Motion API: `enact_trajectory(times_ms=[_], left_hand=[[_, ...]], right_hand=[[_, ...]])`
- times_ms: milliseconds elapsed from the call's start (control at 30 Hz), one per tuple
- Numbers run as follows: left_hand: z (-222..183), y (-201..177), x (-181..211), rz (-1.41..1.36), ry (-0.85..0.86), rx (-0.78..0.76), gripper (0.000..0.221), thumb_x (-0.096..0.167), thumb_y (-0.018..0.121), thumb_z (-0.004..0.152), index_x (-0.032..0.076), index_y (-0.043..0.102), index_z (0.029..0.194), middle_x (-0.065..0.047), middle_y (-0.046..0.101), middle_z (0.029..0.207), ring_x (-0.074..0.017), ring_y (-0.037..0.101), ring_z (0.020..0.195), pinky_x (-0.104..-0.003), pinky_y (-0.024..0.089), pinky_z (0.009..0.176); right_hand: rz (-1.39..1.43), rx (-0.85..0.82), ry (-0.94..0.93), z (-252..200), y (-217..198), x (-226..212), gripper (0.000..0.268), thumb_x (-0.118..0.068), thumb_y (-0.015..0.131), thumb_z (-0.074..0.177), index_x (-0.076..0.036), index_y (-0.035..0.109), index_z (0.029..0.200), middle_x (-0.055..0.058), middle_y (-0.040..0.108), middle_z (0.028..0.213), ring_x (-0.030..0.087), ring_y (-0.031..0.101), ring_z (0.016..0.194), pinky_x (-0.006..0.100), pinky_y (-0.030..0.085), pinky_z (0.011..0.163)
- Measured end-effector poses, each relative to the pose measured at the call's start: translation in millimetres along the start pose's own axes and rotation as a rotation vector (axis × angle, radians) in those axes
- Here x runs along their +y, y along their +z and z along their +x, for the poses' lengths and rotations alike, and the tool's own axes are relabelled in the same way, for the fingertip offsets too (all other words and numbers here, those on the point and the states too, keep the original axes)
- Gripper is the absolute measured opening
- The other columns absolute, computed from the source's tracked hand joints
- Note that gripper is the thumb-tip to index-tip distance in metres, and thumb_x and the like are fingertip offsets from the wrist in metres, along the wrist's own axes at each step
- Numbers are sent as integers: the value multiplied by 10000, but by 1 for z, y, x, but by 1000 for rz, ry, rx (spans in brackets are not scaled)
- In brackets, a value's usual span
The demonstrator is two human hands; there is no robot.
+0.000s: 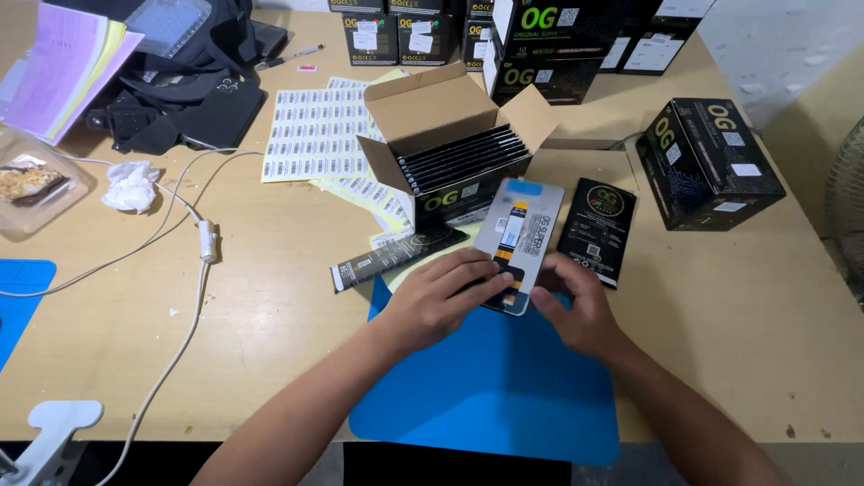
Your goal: Labeling smartphone screens and placing them into individual retail packaging boxes.
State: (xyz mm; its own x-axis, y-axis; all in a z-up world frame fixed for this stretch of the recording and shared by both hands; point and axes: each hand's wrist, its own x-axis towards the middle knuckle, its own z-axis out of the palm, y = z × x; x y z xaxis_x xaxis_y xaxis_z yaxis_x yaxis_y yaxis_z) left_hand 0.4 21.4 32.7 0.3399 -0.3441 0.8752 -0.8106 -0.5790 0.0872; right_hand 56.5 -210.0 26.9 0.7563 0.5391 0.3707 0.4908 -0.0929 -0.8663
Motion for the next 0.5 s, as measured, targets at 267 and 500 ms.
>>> enact_trajectory(times_ms=[267,500], left_hand=[[-10,0,-17,-387,-622,371,196,46,594,1003,63,676,1180,-88,722,925,-274,724,791,-370,609,618],[0,-5,-19,-639,-1026,379,235,126,605,1009,16,649,1212,-130,734,876,-206,719,714,-316,595,648]], right_hand=[[-280,296,-85,12,-6,7,459,-92,718,935,62,501,1309,224,541,1190,388,666,1043,496,588,840],[-110,348,146,9,-25,18,232,-130,787,924,34,742,1081,178,741,891,220,719,824,372,591,751]])
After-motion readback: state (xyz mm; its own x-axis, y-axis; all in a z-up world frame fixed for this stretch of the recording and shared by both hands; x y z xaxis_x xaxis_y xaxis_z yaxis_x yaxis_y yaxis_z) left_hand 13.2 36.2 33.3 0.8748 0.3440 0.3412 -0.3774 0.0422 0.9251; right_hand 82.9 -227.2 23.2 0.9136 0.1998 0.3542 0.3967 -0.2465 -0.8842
